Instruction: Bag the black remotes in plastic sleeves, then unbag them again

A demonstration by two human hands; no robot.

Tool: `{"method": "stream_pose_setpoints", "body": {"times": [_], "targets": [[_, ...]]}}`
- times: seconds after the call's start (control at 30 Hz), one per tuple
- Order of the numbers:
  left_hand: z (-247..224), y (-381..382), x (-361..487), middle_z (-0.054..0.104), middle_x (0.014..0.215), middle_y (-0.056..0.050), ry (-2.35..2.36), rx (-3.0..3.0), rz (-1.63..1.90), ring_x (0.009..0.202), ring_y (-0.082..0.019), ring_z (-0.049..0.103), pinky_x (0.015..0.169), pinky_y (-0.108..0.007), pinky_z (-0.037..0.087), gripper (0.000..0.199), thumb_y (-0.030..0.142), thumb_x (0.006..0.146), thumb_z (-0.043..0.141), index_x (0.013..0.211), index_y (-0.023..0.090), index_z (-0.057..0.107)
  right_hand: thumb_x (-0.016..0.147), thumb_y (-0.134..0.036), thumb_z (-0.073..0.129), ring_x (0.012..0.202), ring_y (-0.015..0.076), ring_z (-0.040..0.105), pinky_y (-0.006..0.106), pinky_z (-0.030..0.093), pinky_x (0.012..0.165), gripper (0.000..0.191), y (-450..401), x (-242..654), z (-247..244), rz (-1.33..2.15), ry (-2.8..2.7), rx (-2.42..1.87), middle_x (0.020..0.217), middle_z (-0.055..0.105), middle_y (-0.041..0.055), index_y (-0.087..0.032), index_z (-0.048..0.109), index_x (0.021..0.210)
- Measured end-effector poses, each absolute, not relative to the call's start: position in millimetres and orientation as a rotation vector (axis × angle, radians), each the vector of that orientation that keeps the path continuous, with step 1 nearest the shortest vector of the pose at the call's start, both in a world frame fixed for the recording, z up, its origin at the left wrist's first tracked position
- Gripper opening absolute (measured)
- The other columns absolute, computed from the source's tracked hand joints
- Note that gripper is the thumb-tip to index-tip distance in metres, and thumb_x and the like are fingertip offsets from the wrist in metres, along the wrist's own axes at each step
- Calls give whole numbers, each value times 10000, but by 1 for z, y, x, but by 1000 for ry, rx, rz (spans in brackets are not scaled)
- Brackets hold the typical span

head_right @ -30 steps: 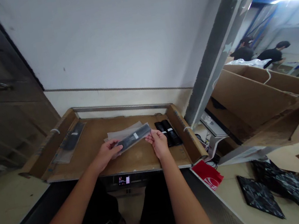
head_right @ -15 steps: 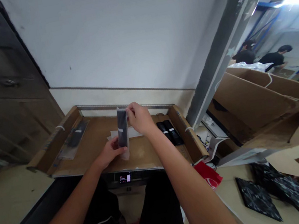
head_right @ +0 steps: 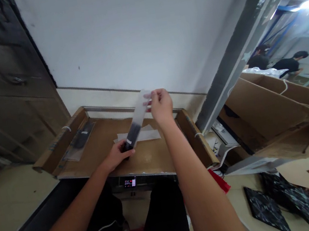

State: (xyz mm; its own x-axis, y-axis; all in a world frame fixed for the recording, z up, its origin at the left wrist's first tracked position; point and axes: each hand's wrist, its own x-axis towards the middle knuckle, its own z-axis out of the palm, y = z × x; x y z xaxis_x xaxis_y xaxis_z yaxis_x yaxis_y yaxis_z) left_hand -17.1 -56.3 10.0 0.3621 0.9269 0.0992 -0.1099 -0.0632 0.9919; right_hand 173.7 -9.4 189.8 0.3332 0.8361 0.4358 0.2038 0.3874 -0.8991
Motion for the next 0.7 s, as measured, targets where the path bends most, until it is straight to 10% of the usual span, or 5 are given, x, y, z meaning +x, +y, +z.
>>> {"method": "stream_pose_setpoints", "body": {"times": [0.33, 0.7], "targets": [[11, -56, -18, 551, 630, 47, 1030, 1303, 1117, 553, -111, 502, 531, -223, 373, 370, 395, 690, 798, 905, 166, 602, 866, -83, 416, 477, 109, 588, 262, 529, 498, 170, -20, 308, 220, 487, -707, -1312, 666, 572, -27, -203, 499, 780], [9, -54, -20, 522, 518, 68, 1072, 1148, 1361, 436, -92, 457, 440, -206, 345, 325, 375, 690, 780, 788, 192, 530, 887, -103, 385, 531, 108, 601, 230, 569, 511, 170, -3, 255, 95, 785, -375, -1435, 638, 572, -24, -191, 503, 802]]}}
